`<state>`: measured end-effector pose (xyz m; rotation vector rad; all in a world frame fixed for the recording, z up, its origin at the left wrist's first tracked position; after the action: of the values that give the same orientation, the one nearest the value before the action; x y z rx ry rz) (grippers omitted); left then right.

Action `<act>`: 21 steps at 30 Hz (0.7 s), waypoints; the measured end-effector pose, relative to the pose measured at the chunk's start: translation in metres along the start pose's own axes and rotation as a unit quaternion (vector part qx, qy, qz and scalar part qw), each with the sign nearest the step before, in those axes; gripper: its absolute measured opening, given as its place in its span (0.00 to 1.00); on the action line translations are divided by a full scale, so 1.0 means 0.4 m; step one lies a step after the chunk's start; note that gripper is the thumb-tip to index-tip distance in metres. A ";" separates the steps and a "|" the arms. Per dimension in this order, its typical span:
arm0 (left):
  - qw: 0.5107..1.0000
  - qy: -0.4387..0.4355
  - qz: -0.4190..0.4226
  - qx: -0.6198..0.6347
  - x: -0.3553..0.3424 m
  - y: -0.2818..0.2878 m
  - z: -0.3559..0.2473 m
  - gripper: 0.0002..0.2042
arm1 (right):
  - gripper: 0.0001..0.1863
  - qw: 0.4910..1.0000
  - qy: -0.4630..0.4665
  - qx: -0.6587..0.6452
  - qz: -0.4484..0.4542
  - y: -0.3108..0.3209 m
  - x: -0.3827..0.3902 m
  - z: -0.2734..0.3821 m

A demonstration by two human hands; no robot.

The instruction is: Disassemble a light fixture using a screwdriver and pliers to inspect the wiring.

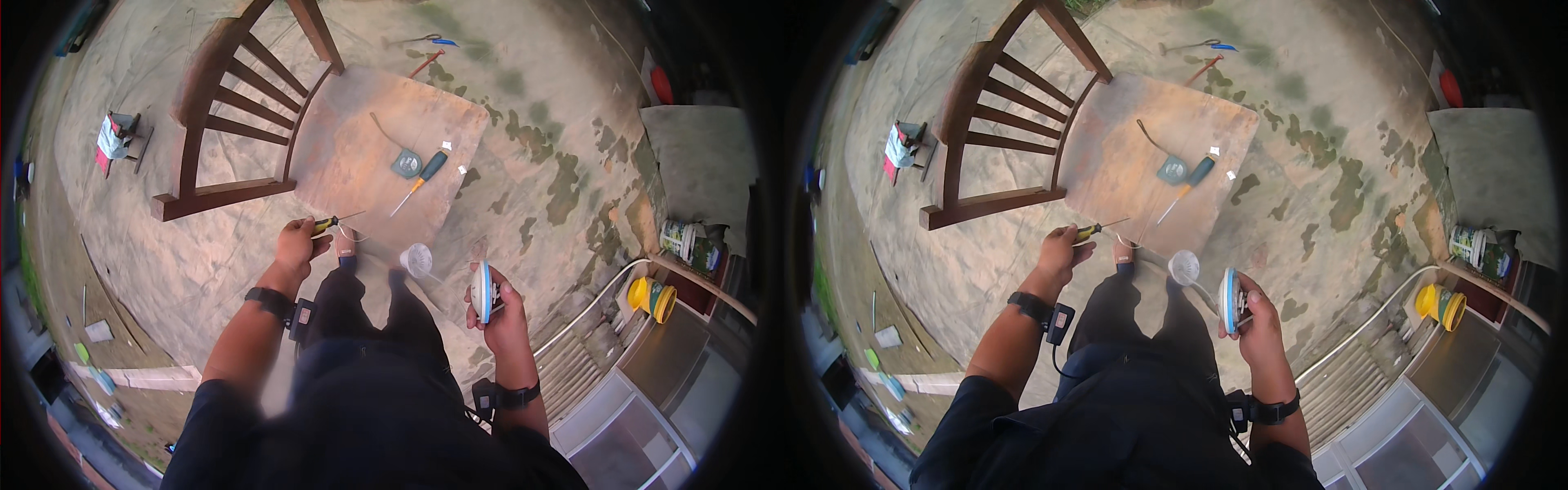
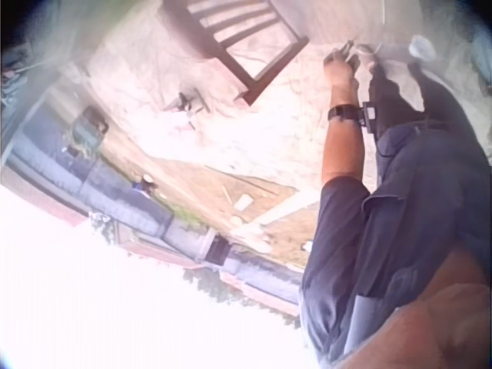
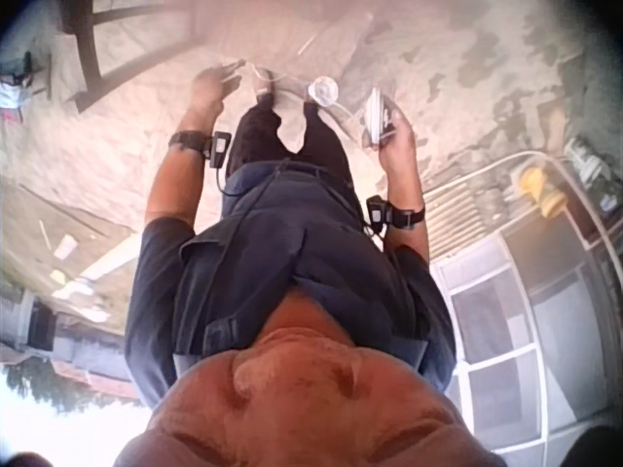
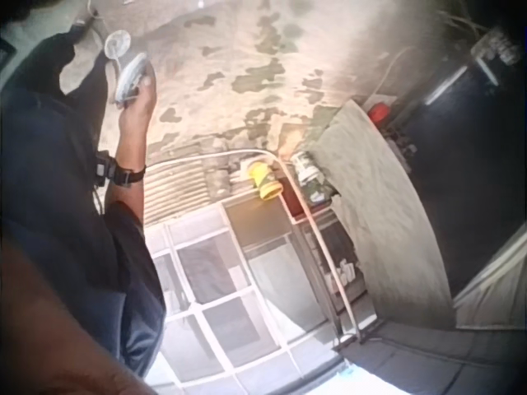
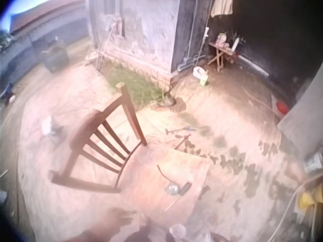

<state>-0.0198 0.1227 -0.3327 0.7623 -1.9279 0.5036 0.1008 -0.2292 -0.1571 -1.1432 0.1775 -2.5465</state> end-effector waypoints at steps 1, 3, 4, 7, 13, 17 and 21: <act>1.000 0.013 0.001 0.011 -0.023 -0.012 0.012 0.18 | 0.38 1.000 -0.008 -0.008 -0.011 0.012 0.003 -0.014; 1.000 0.024 0.009 0.008 -0.076 -0.040 0.028 0.18 | 0.41 1.000 -0.006 -0.014 -0.009 0.022 0.005 -0.031; 0.999 0.030 0.021 0.011 -0.103 -0.057 0.035 0.18 | 0.42 0.999 -0.010 -0.033 0.000 0.019 0.013 -0.032; 0.998 0.042 0.039 0.024 -0.159 -0.094 0.049 0.19 | 0.47 0.998 -0.017 -0.062 0.005 0.010 0.024 -0.023; 0.997 0.040 0.064 0.009 -0.105 -0.153 0.012 0.27 | 0.47 0.999 0.016 -0.042 -0.002 -0.019 0.066 0.027; 0.998 0.029 0.054 0.016 -0.032 -0.065 0.005 0.30 | 0.46 0.998 0.029 -0.038 0.028 -0.058 0.090 0.052; 0.996 0.000 0.086 -0.034 0.039 0.068 -0.005 0.30 | 0.44 0.994 0.060 -0.047 0.078 -0.117 0.119 0.113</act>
<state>-0.0425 0.1390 -0.3186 0.5550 -2.0118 0.5398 0.0931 -0.2014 -0.0821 -0.9675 0.4034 -2.4918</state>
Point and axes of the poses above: each hand's wrist, its own x-axis away from the middle knuckle, its own y-axis out of the back of the hand, z = x × y, the point moved 8 cm from there along -x, towards the middle knuckle, and after that the axes turned 4 degrees about z, right-handed, at the moved point
